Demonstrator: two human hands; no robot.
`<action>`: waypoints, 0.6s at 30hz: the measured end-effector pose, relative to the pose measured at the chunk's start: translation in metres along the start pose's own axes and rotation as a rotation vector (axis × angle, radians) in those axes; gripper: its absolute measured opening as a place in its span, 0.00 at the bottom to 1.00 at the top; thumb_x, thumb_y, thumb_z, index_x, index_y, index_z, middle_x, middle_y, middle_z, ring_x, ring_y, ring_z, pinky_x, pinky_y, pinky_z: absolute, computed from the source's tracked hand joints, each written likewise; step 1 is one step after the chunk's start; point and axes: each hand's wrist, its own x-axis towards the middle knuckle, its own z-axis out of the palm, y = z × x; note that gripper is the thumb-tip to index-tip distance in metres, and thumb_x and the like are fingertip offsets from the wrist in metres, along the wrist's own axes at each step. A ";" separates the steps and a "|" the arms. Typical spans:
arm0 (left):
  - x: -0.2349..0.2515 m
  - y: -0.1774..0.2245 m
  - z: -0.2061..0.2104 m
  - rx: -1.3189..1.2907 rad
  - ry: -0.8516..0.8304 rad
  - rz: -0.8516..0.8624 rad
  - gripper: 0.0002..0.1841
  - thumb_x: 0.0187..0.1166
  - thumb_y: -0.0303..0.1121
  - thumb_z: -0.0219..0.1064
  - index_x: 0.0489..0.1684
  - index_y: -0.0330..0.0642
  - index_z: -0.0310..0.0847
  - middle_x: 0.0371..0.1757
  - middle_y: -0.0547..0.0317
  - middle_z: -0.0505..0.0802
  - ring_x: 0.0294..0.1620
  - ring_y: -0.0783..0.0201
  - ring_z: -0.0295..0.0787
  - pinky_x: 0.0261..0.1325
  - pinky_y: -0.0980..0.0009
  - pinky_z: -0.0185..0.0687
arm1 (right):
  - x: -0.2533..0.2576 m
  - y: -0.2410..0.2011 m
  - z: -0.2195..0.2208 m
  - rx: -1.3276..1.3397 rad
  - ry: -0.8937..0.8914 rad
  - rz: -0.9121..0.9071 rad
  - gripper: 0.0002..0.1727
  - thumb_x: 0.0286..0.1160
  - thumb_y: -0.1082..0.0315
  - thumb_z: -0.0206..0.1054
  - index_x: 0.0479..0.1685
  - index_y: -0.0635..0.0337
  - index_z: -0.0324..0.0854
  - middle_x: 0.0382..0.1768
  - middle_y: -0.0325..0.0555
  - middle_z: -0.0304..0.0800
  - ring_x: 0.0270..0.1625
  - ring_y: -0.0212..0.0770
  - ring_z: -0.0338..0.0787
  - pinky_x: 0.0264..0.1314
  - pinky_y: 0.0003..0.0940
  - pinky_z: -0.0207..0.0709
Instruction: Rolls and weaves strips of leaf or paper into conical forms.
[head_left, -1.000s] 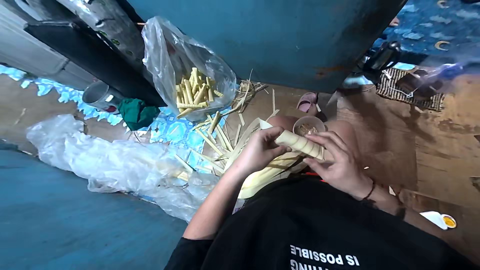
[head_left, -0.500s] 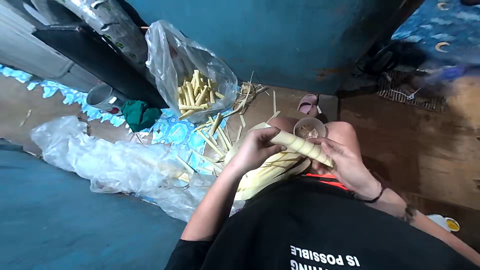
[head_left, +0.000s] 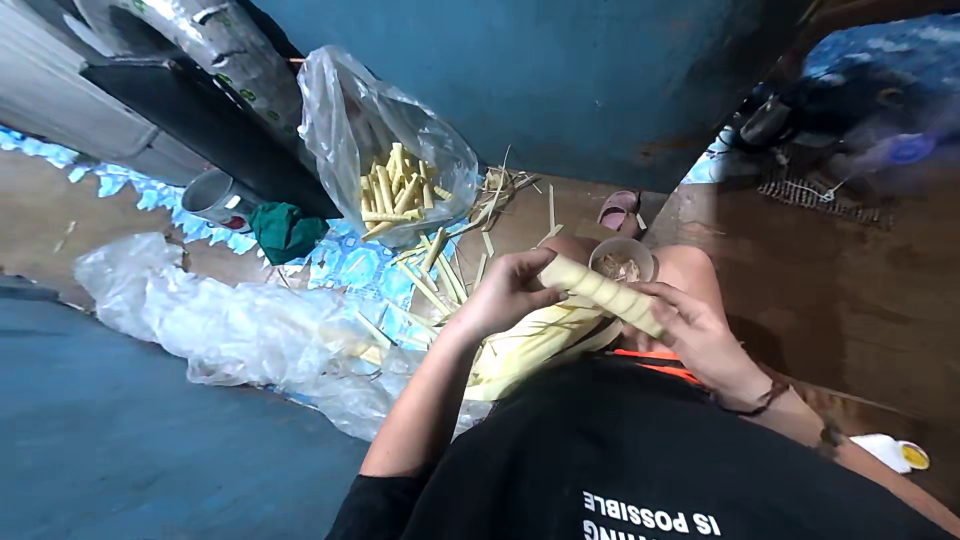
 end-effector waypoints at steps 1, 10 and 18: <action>0.000 0.000 0.000 -0.004 -0.005 0.006 0.11 0.69 0.20 0.76 0.46 0.37 0.85 0.31 0.62 0.92 0.27 0.75 0.86 0.33 0.78 0.85 | 0.000 -0.005 -0.001 0.177 -0.019 0.144 0.20 0.94 0.61 0.45 0.68 0.58 0.78 0.32 0.37 0.94 0.26 0.28 0.90 0.28 0.20 0.85; 0.001 -0.001 0.001 0.016 0.001 0.005 0.12 0.69 0.19 0.75 0.49 0.36 0.86 0.33 0.60 0.92 0.28 0.74 0.86 0.34 0.76 0.85 | -0.005 -0.003 -0.003 0.203 0.080 0.231 0.21 0.96 0.63 0.41 0.65 0.62 0.79 0.32 0.38 0.93 0.25 0.27 0.89 0.27 0.19 0.84; 0.002 -0.001 -0.001 0.001 0.018 -0.020 0.14 0.70 0.20 0.76 0.52 0.36 0.84 0.33 0.57 0.92 0.27 0.71 0.86 0.32 0.75 0.85 | -0.013 0.009 -0.005 -0.090 0.096 -0.045 0.17 0.90 0.66 0.56 0.67 0.65 0.81 0.46 0.37 0.95 0.38 0.25 0.92 0.43 0.19 0.87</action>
